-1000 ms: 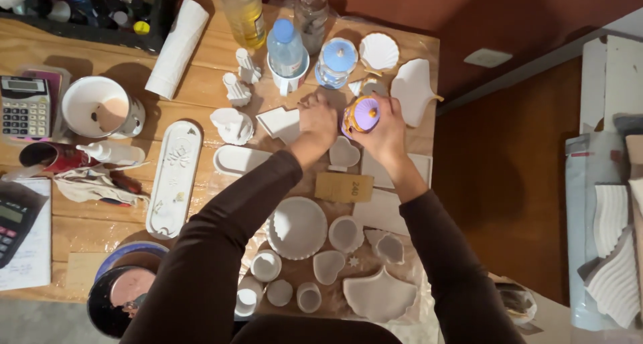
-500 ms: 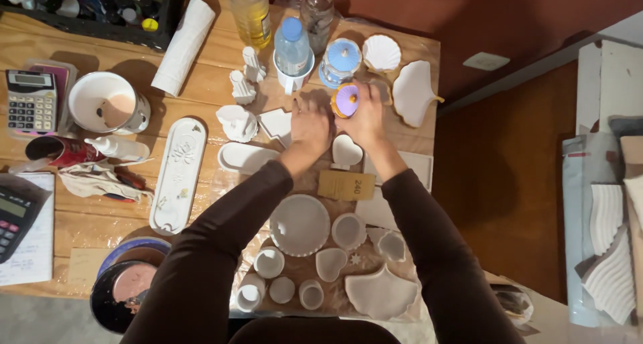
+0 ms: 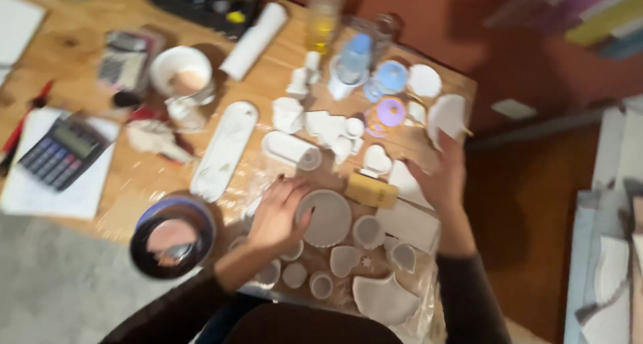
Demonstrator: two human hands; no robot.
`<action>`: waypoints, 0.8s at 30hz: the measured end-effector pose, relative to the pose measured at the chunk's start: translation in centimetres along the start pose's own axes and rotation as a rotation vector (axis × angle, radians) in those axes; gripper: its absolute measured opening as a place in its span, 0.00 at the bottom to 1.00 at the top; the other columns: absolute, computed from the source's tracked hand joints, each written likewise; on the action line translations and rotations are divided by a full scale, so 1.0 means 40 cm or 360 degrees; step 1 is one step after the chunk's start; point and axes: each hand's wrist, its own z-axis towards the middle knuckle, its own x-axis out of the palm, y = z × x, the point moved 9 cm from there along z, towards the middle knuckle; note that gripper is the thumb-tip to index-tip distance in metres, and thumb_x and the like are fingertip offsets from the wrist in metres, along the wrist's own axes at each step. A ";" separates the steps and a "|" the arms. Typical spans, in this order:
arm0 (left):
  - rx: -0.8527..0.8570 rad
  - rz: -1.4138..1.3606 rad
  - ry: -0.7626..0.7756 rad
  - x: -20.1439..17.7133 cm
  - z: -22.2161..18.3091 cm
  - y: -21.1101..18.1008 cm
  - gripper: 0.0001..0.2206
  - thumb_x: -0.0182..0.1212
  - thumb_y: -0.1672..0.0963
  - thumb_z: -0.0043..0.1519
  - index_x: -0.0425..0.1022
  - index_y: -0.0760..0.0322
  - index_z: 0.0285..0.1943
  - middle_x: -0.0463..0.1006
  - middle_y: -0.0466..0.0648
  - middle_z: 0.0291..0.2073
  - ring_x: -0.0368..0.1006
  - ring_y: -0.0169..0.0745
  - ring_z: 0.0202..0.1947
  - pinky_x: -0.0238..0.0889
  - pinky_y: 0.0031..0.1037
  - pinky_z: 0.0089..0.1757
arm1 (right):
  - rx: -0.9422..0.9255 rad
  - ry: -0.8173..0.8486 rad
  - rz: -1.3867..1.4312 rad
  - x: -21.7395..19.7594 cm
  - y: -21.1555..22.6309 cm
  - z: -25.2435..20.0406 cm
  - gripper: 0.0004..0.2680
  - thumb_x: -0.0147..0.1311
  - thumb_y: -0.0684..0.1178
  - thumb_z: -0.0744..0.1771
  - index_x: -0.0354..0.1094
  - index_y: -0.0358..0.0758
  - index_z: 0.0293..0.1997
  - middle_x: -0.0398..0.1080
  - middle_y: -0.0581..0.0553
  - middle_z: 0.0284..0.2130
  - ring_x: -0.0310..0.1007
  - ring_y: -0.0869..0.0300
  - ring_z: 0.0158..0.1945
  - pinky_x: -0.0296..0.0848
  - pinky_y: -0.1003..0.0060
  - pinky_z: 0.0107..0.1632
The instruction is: Preparing wicks and fragrance oils for candle making by measuring materials and organizing the workspace.
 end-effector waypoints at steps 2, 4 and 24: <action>-0.0112 -0.0009 -0.0125 -0.103 -0.100 -0.005 0.20 0.67 0.60 0.51 0.76 0.68 0.54 0.75 0.57 0.53 0.70 0.61 0.54 0.63 0.47 0.56 | -0.0303 0.0034 -0.0447 -0.047 0.085 -0.061 0.29 0.71 0.41 0.62 0.58 0.31 0.69 0.62 0.36 0.62 0.65 0.49 0.66 0.69 0.54 0.64; -0.0172 0.0002 -0.0301 -0.204 -0.212 -0.003 0.12 0.68 0.60 0.51 0.78 0.66 0.44 0.77 0.53 0.48 0.73 0.57 0.51 0.63 0.47 0.57 | -0.0221 0.0072 -0.0139 -0.085 0.124 -0.108 0.27 0.67 0.37 0.62 0.57 0.30 0.69 0.64 0.38 0.62 0.67 0.52 0.64 0.71 0.55 0.66; -0.0507 0.0266 -0.1108 -1.159 -1.012 0.407 0.03 0.65 0.62 0.59 0.78 0.62 0.34 0.81 0.46 0.36 0.77 0.50 0.50 0.64 0.43 0.55 | -0.0079 0.1021 0.0422 1.290 0.806 -0.744 0.09 0.49 0.42 0.71 0.74 0.23 0.44 0.79 0.42 0.27 0.78 0.62 0.30 0.76 0.70 0.39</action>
